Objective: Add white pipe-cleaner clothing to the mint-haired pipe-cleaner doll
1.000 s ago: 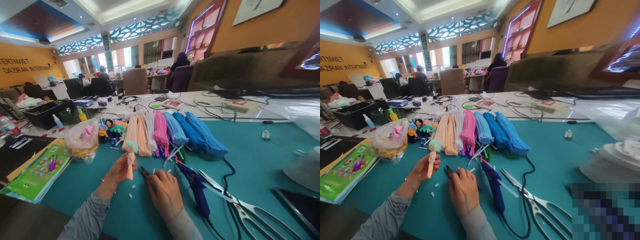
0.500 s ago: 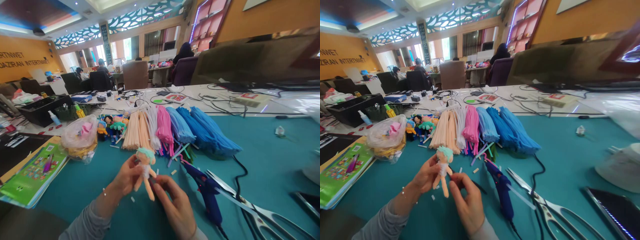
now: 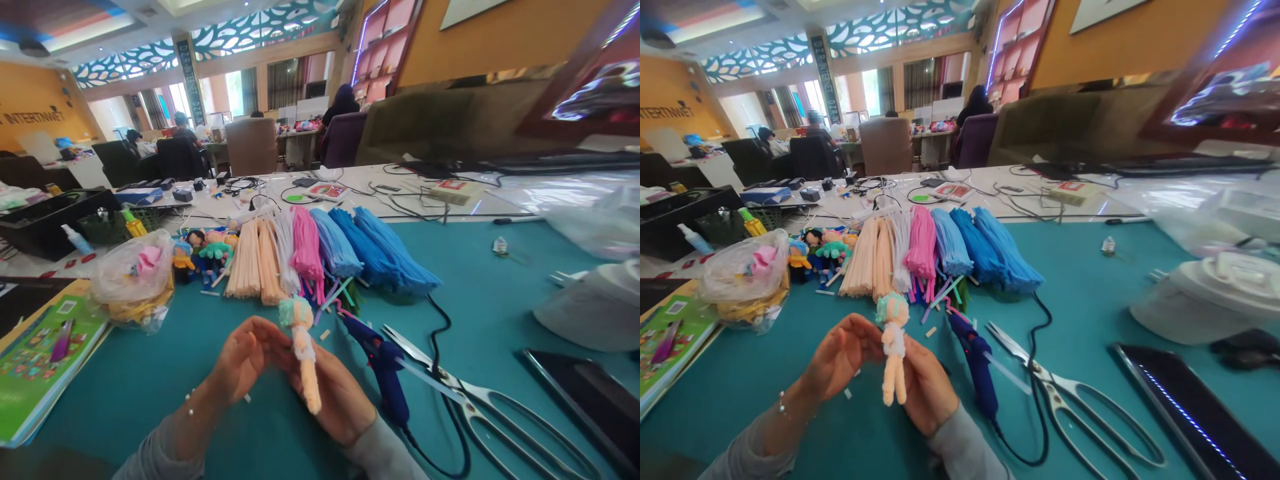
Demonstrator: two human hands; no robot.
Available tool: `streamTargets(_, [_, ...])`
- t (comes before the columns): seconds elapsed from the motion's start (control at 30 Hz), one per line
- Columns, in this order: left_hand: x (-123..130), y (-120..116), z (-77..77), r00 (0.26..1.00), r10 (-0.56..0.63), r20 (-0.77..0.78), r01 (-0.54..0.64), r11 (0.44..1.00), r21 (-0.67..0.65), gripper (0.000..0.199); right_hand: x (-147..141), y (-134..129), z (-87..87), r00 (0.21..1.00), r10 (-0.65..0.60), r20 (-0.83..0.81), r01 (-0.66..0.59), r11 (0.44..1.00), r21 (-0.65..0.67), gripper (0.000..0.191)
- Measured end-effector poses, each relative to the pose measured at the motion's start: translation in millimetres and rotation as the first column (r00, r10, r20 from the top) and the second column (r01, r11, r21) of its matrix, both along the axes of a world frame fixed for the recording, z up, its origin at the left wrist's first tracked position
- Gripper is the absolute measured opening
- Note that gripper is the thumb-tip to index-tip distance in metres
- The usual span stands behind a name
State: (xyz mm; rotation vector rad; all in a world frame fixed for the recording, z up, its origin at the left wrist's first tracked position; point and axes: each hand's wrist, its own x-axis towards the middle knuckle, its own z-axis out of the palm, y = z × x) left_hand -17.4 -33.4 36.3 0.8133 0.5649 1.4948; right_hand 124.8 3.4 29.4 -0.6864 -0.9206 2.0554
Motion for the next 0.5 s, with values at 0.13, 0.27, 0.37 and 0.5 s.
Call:
streamTargets(0.13, [-1, -1, -1.7, 1.000, -0.012, 0.009, 0.012, 1.000, 0.001, 0.035, 1, 0, -4.5, 0.998, -0.003, -0.059, -0.001, 0.998, -0.057, 0.026])
streamTargets(0.27, [0, -2, -0.5, 1.000, 0.003, 0.005, -0.003, 1.000, 0.002, 0.034, 1, 1, -10.0, 0.997, -0.015, -0.080, 0.008, 0.996, -0.086, 0.025])
streamTargets(0.37, [0, -2, 1.5, 1.000, 0.007, 0.002, -0.007, 1.000, -0.010, 0.032, 1, 1, -10.7, 0.997, -0.008, -0.071, 0.001, 0.996, -0.092, 0.024])
streamTargets(0.5, [1, -1, 2.1, 0.998, 0.066, -0.006, -0.066, 0.994, -0.085, 0.031, 1, -1, -5.5, 0.999, 0.003, -0.039, -0.006, 0.998, -0.070, 0.024])
